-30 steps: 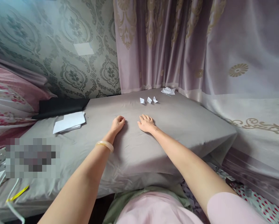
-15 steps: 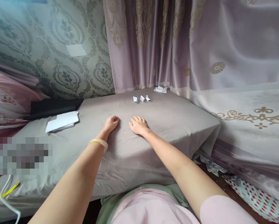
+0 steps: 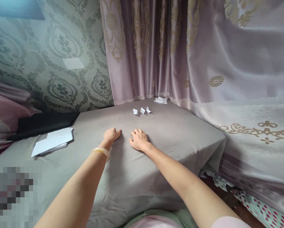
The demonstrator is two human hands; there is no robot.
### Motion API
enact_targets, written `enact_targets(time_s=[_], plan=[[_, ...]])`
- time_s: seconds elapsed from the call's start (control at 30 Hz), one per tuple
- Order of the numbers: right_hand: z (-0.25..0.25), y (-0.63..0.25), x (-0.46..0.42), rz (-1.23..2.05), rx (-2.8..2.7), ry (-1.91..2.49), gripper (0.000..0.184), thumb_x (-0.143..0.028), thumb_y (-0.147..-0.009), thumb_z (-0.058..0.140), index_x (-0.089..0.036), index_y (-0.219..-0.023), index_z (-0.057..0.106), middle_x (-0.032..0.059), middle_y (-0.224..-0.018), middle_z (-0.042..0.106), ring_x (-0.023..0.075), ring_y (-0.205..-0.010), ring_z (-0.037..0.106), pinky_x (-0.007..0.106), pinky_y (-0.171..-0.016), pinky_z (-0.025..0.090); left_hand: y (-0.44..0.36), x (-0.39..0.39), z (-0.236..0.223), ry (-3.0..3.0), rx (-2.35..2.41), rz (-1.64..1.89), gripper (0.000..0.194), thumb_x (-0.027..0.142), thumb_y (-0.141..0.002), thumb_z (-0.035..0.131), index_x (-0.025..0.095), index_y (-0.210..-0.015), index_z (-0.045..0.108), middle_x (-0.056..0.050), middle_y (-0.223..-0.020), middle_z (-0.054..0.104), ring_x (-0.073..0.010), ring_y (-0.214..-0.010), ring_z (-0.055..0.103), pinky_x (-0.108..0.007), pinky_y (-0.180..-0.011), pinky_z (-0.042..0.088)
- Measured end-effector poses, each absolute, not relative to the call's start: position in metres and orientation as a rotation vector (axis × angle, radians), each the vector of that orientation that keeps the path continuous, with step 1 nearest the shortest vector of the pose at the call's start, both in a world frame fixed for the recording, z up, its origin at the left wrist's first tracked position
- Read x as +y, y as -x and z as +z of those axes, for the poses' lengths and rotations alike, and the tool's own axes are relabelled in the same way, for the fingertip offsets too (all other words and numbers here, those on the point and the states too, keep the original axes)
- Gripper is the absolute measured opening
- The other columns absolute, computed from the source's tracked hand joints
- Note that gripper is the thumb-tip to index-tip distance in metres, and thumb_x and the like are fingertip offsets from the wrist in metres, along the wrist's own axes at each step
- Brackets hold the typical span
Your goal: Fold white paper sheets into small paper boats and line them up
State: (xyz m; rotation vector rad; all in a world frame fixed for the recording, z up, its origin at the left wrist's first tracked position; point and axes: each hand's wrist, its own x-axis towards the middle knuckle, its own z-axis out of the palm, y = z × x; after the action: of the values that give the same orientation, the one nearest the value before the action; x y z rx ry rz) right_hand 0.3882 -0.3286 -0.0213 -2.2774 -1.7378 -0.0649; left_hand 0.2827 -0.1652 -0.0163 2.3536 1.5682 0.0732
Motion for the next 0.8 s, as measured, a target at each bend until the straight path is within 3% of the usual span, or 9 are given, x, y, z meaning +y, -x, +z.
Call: enact_targets(time_s=[0.27, 0.6, 0.8], plan=[[-0.012, -0.397, -0.302, -0.009, -1.826, 2.295, 0.029, -0.031, -0.091, 0.045, -0.018, -0.111, 0.061, 0.0121, -0.117, 0.06, 0.0238, -0.108, 0.052, 0.036, -0.089, 0.043, -0.303, -0.139, -0.008, -2.242, 1.495, -0.281, 0.049, 0.054, -0.084, 0.045, 0.018, -0.054, 0.059, -0.009, -0.049, 0.059, -0.0238, -0.054, 0.064, -0.032, -0.06, 0.048], [-0.018, -0.431, -0.256, 0.127, -1.792, 2.343, 0.03, -0.033, -0.094, 0.04, -0.019, -0.104, 0.064, 0.0121, -0.109, 0.066, 0.0235, -0.102, 0.062, 0.037, -0.088, 0.044, -0.305, -0.135, 0.005, -2.054, 1.431, -0.358, 0.059, 0.06, -0.085, 0.044, 0.016, -0.047, 0.055, -0.01, -0.04, 0.056, -0.0202, -0.04, 0.054, -0.031, -0.05, 0.047], [-0.018, -0.479, -0.224, 0.071, -1.595, 2.377, 0.04, -0.019, -0.095, 0.032, -0.019, -0.132, 0.044, 0.0158, -0.121, 0.058, 0.024, -0.104, 0.061, 0.035, -0.081, 0.045, -0.287, -0.138, -0.002, -2.074, 1.422, -0.182, 0.06, 0.059, -0.086, 0.038, 0.017, -0.046, 0.051, -0.008, -0.048, 0.061, -0.0154, -0.037, 0.051, -0.027, -0.047, 0.042]])
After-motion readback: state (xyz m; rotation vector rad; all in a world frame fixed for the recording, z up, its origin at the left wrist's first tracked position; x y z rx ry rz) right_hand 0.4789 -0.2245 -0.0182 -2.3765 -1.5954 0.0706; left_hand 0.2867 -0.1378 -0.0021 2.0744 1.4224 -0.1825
